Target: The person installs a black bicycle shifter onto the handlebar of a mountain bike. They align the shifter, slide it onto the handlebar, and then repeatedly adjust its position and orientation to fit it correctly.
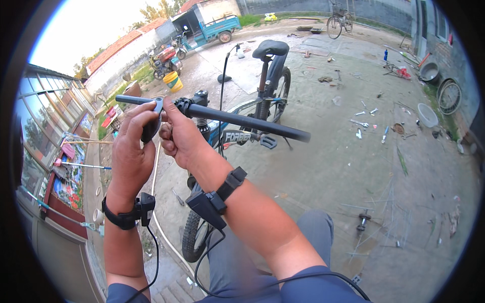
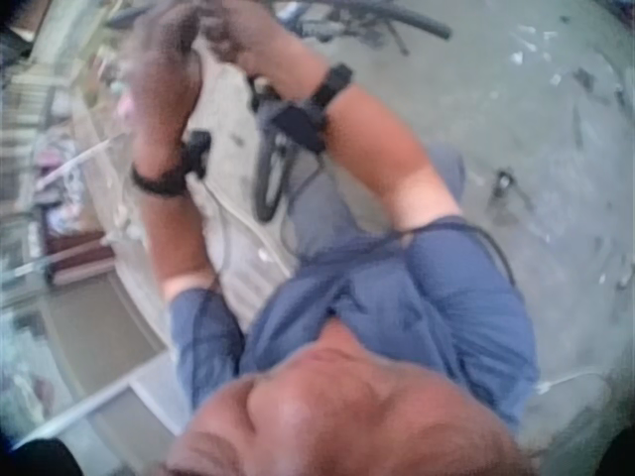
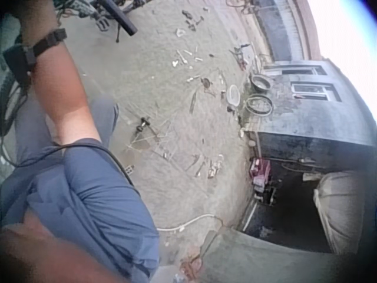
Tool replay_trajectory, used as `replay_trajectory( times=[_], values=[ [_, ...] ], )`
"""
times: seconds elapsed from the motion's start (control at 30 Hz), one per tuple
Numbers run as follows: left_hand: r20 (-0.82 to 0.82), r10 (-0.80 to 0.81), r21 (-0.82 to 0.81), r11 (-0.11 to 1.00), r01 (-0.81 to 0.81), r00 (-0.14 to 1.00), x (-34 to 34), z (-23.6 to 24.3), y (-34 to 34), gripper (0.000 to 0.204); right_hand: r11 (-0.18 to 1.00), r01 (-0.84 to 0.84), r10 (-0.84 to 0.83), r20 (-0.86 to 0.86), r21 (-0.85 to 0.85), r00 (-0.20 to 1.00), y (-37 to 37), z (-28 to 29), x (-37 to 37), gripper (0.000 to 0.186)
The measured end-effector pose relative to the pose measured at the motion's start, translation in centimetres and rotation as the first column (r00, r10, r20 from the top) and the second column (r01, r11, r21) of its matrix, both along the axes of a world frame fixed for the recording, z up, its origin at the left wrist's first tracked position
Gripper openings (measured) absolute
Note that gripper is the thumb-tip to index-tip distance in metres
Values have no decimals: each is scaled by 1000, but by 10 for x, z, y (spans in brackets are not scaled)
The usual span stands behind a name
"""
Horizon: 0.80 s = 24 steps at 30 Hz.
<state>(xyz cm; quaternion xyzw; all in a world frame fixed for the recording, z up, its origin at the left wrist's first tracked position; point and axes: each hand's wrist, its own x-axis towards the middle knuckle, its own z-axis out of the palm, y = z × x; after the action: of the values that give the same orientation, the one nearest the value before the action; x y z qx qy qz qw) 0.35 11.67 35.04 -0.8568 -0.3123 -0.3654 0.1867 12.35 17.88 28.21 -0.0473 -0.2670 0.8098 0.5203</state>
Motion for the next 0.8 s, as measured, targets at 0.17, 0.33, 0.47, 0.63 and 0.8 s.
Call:
replay_trajectory(
  times=[0.17,0.33,0.47,0.63,0.8],
  values=[
    [15,-61,-29,998,61,998,-4,-8,5,56,998,53,-53,19,19,998,3,8,5,41],
    [591,118,-464,859,216,798,-6,-27,-9,51,997,73,-72,-26,19,997,5,6,4,37],
    [631,341,-719,595,360,697,-14,-23,-9,46,996,81,-80,-34,44,996,6,4,0,35],
    [613,268,-666,682,303,743,-13,-21,-6,50,997,73,-72,-33,37,997,10,1,2,34],
    [652,182,-556,776,300,736,-18,-16,-5,52,995,66,-67,22,70,998,8,-7,3,34]
  ],
)
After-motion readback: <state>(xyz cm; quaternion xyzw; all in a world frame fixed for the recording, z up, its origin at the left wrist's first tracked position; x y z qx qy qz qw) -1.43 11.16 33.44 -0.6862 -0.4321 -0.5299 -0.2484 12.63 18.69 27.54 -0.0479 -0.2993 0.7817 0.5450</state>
